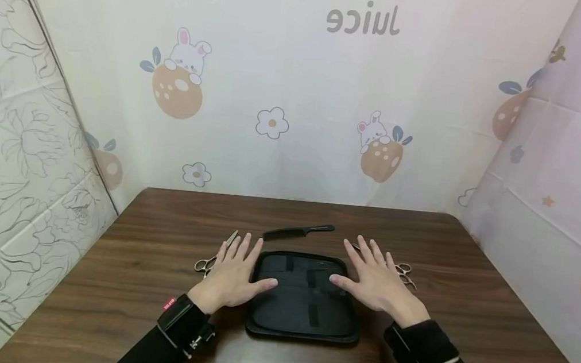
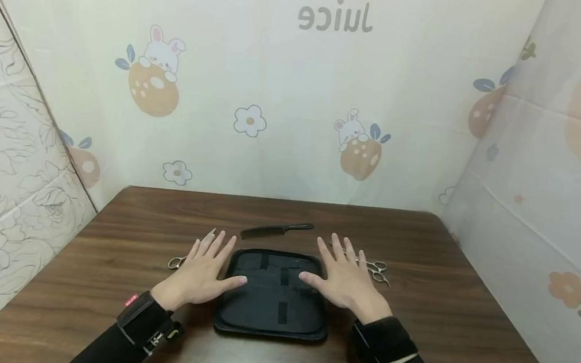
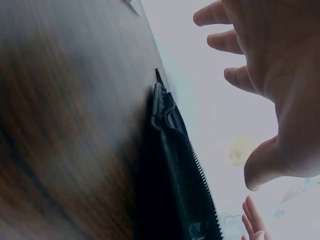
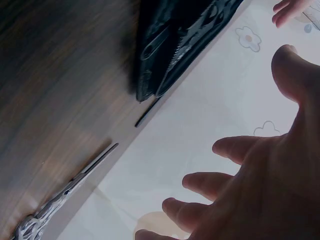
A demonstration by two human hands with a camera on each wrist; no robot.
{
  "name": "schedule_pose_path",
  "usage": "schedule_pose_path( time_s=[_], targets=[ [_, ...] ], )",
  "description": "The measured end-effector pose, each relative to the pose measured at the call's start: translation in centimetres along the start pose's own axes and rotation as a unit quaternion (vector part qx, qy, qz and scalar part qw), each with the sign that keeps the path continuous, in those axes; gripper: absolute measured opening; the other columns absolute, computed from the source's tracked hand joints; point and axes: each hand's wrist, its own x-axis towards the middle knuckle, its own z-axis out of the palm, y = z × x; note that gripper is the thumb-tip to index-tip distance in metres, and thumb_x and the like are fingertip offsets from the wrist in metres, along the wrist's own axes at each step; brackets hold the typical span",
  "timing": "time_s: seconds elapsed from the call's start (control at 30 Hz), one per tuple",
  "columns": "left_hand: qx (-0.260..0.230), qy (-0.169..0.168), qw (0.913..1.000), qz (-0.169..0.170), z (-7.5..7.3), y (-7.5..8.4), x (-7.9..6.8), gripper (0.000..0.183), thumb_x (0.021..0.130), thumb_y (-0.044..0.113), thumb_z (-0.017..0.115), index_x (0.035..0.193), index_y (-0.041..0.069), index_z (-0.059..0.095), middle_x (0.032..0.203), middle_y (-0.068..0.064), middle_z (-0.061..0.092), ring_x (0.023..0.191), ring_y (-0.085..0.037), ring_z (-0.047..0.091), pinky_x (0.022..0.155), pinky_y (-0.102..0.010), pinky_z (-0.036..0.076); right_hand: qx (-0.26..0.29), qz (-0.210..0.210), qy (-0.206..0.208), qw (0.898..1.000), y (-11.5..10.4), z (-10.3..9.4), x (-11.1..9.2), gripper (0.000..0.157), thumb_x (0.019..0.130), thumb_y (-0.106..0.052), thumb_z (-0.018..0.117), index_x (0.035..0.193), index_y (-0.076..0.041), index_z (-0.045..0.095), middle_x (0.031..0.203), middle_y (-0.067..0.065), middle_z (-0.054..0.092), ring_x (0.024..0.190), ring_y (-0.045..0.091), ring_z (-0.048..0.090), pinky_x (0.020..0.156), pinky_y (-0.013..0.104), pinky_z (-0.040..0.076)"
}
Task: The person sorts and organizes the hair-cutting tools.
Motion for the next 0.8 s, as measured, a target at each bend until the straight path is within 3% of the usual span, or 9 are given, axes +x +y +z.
schedule_pose_path(
  time_s=[0.33, 0.53, 0.8],
  targets=[
    [-0.031, -0.024, 0.9987, 0.032, 0.7, 0.1, 0.4, 0.093, 0.098, 0.064, 0.052, 0.164, 0.01, 0.016, 0.167, -0.023, 0.011, 0.153, -0.043, 0.01, 0.121, -0.056, 0.012, -0.001, 0.0, -0.009, 1.0, 0.7, 0.1, 0.5, 0.095, 0.094, -0.073, 0.048, 0.162, -0.01, 0.026, 0.166, 0.026, 0.013, 0.15, 0.051, 0.01, 0.114, 0.071, 0.008],
    [-0.038, -0.043, 0.9978, 0.033, 1.1, 0.3, 0.5, 0.093, 0.096, 0.067, 0.052, 0.163, 0.01, 0.022, 0.167, -0.021, 0.012, 0.153, -0.042, 0.013, 0.119, -0.056, 0.022, 0.004, 0.0, -0.009, 1.0, 1.7, -0.1, 0.8, 0.092, 0.096, -0.07, 0.049, 0.161, -0.01, 0.028, 0.165, 0.028, 0.015, 0.149, 0.053, 0.012, 0.114, 0.072, 0.009],
    [-0.058, -0.071, 0.995, 0.038, 1.2, 0.6, 0.4, 0.097, 0.089, 0.069, 0.063, 0.158, 0.006, 0.035, 0.166, -0.021, 0.018, 0.153, -0.04, 0.013, 0.116, -0.056, 0.028, 0.01, 0.011, 0.008, 1.0, 3.8, -0.4, 1.4, 0.087, 0.099, -0.063, 0.051, 0.159, -0.004, 0.031, 0.161, 0.033, 0.021, 0.146, 0.055, 0.019, 0.114, 0.07, 0.016]
  ],
)
